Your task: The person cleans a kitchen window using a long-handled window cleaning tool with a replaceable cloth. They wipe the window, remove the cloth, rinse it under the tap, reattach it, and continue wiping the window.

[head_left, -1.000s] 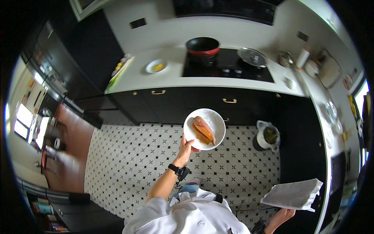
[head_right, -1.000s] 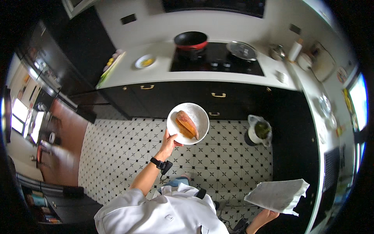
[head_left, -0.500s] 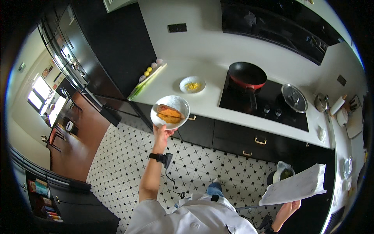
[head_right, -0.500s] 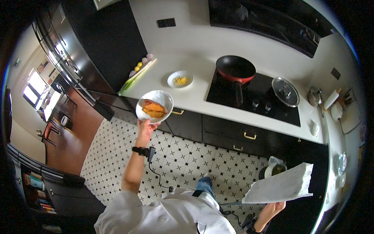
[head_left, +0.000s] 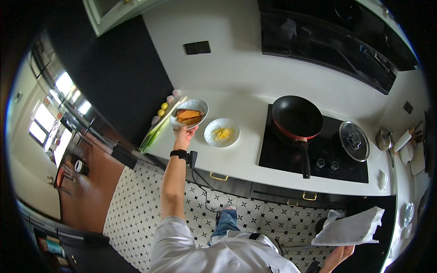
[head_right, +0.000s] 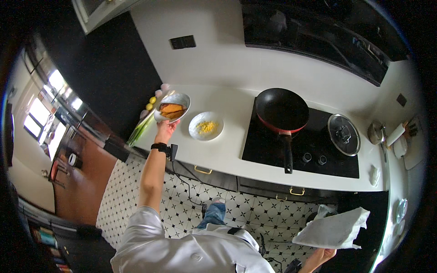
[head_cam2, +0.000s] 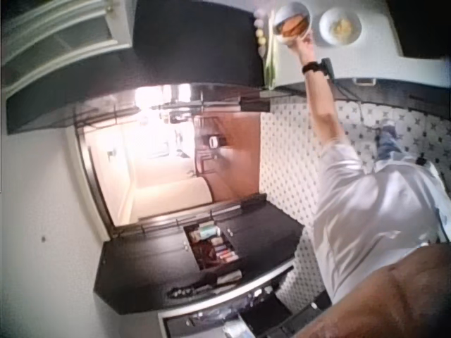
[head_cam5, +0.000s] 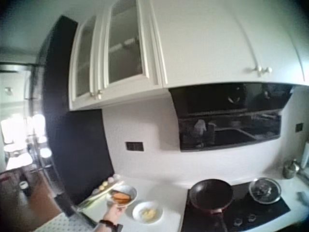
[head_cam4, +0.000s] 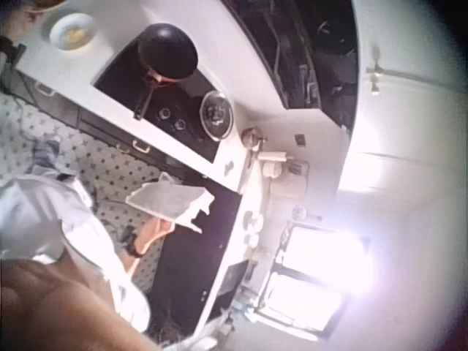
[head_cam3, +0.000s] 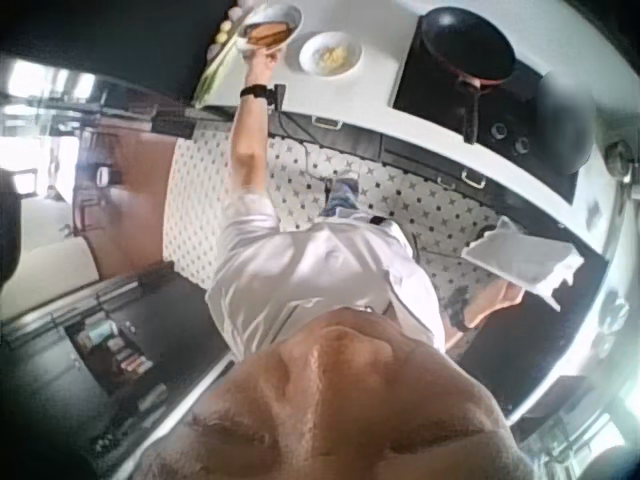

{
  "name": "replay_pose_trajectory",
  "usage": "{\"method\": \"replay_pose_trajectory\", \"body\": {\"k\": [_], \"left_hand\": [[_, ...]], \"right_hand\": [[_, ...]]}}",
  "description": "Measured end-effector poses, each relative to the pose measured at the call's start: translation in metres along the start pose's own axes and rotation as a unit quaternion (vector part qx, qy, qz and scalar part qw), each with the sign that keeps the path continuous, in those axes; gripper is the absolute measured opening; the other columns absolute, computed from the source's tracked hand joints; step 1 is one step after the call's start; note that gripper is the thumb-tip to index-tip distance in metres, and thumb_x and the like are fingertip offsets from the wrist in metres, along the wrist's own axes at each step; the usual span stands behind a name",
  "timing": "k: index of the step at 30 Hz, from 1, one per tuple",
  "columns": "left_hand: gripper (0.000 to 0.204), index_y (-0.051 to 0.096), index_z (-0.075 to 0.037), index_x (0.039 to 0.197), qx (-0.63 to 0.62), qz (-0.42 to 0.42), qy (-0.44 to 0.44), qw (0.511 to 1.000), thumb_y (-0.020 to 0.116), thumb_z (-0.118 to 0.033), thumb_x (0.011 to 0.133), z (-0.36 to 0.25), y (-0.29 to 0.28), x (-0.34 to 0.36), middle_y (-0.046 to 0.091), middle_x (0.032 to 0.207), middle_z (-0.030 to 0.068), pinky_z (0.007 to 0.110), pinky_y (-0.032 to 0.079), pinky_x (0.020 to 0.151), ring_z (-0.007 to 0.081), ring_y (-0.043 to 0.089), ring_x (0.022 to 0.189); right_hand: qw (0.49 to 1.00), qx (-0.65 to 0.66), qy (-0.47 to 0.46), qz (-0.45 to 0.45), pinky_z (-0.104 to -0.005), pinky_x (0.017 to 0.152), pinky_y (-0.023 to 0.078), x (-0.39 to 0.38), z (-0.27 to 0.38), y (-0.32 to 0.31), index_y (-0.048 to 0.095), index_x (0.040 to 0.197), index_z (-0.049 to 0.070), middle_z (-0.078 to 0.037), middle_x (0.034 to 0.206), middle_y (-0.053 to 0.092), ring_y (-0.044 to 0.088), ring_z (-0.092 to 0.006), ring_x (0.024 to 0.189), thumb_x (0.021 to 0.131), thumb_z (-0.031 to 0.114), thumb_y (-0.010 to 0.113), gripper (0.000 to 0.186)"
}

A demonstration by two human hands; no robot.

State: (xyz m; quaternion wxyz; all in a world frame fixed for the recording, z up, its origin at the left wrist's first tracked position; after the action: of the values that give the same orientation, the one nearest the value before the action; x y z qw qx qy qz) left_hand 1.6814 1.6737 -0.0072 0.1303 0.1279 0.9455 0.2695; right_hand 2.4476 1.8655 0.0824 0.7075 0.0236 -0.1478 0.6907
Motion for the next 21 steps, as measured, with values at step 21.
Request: {"method": "replay_pose_trajectory", "body": {"k": [21], "left_hand": [[0.053, 0.023, -0.019, 0.142, -0.080, 0.026, -0.143, 0.986, 0.048, -0.004, 0.098, 0.121, -0.022, 0.330, 0.052, 0.128, 0.0223, 0.034, 0.059, 0.062, 0.0401, 0.069, 0.089]], "right_hand": [[0.961, -0.099, 0.029, -0.257, -0.0334, 0.084, 0.048, -0.092, 0.106, 0.220, 0.061, 0.109, 0.000, -0.007, 0.099, 0.064, 0.060, -0.0148, 0.091, 0.096, 0.016, 0.062, 0.021]]}}
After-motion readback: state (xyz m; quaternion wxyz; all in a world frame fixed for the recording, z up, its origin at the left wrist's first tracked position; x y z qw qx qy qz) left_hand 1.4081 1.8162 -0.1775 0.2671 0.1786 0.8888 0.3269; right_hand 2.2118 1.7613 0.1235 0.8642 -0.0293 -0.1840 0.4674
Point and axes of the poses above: each hand's wrist, its own x-axis towards the middle knuckle, its own y-axis out of the palm, z = x × y, the point moved 1 cm from there along x, towards the middle knuckle
